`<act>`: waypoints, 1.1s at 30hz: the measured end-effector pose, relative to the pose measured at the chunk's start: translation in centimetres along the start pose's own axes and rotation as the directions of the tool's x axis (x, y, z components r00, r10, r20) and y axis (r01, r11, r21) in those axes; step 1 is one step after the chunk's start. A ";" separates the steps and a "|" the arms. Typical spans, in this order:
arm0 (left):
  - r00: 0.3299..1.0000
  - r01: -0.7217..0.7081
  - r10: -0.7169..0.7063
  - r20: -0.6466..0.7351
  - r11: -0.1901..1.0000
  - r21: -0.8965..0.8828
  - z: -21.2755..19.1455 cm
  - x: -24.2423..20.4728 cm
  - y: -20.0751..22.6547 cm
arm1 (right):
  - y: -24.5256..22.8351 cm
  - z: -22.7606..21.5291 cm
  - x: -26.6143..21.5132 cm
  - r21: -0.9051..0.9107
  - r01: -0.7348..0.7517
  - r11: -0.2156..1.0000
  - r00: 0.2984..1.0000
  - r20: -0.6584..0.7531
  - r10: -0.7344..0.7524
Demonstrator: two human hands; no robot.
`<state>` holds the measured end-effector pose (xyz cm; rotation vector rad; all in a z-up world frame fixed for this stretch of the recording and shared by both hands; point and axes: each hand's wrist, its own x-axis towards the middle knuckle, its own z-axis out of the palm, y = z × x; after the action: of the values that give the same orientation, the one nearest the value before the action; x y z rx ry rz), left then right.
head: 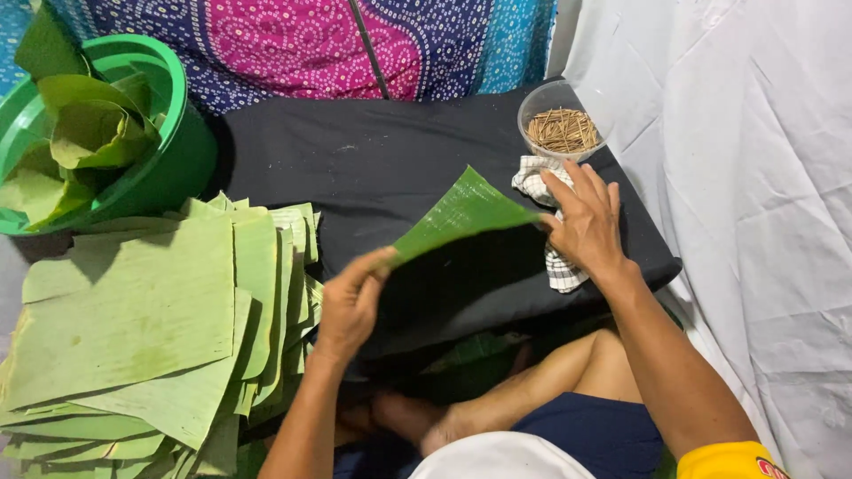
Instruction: Wipe banana leaves clean, fold them into cone shapes, and secure them using small toothpicks.
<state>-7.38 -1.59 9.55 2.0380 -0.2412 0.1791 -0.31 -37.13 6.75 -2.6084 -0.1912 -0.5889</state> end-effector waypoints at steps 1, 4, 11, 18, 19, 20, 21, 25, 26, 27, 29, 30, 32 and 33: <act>1.000 0.003 -0.003 0.001 1.000 0.000 -0.5 0.5 -0.4 | -0.4 -0.4 0.2 0.000 -0.001 1.000 1.000 0.003 0.001; 0.984 -0.136 0.120 -0.133 0.984 -0.118 -1.7 2.3 -1.5 | -1.2 -1.5 1.0 0.155 0.031 0.987 0.997 0.067 -0.042; 0.982 -0.011 -0.102 -0.157 0.806 -0.591 -2.3 7.3 0.0 | -3.0 -1.3 2.4 0.765 -0.136 0.629 0.969 0.234 -0.075; 0.949 0.220 -0.311 -0.061 0.785 -0.579 -0.8 12.5 -4.4 | -0.5 3.8 3.1 0.859 -0.509 0.058 0.858 0.502 0.109; 0.952 0.206 -0.300 -0.069 0.786 -0.583 -0.7 12.9 -4.9 | 0.0 4.9 3.0 0.864 -0.500 0.067 0.864 0.492 0.102; 0.950 0.172 -0.248 -0.192 0.924 -0.341 -0.4 13.1 -5.4 | 0.6 5.9 2.7 0.837 -0.543 0.057 0.836 0.534 0.125; 0.941 0.150 -0.164 -0.297 0.986 -0.069 -0.1 13.4 -6.0 | 1.2 7.0 2.6 0.809 -0.586 0.047 0.805 0.574 0.148; 0.947 -0.084 0.232 -0.224 0.848 0.524 3.3 10.8 -4.2 | 0.8 7.0 2.1 0.777 -0.621 0.104 0.781 0.600 0.176; 0.965 -0.166 0.256 -0.050 0.752 0.638 4.8 10.2 -5.0 | 0.4 6.7 2.3 0.742 -0.647 0.175 0.762 0.623 0.178; 0.961 -0.259 0.248 0.125 0.639 0.724 6.3 9.6 -5.9 | -0.1 6.4 2.5 0.702 -0.669 0.246 0.743 0.644 0.182; 0.973 -0.229 0.171 0.153 0.696 0.680 7.4 8.5 -6.0 | -0.5 6.5 2.5 0.682 -0.662 0.312 0.745 0.646 0.167; 0.975 -0.202 0.094 0.201 0.750 0.630 8.0 8.0 -6.1 | -0.6 6.4 2.4 0.657 -0.658 0.367 0.742 0.650 0.166; 0.973 -0.175 0.033 0.230 0.754 0.633 7.9 7.5 -5.6 | -1.4 6.0 3.0 0.663 -0.636 0.395 0.758 0.633 0.157; 0.963 -0.152 -0.033 0.269 0.757 0.635 8.0 7.2 -5.4 | -1.7 5.8 3.2 0.666 -0.620 0.413 0.769 0.620 0.155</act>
<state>1.12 -6.90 2.88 2.7662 -0.4634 0.0224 4.28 -32.82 4.19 -1.6187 0.0306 0.3221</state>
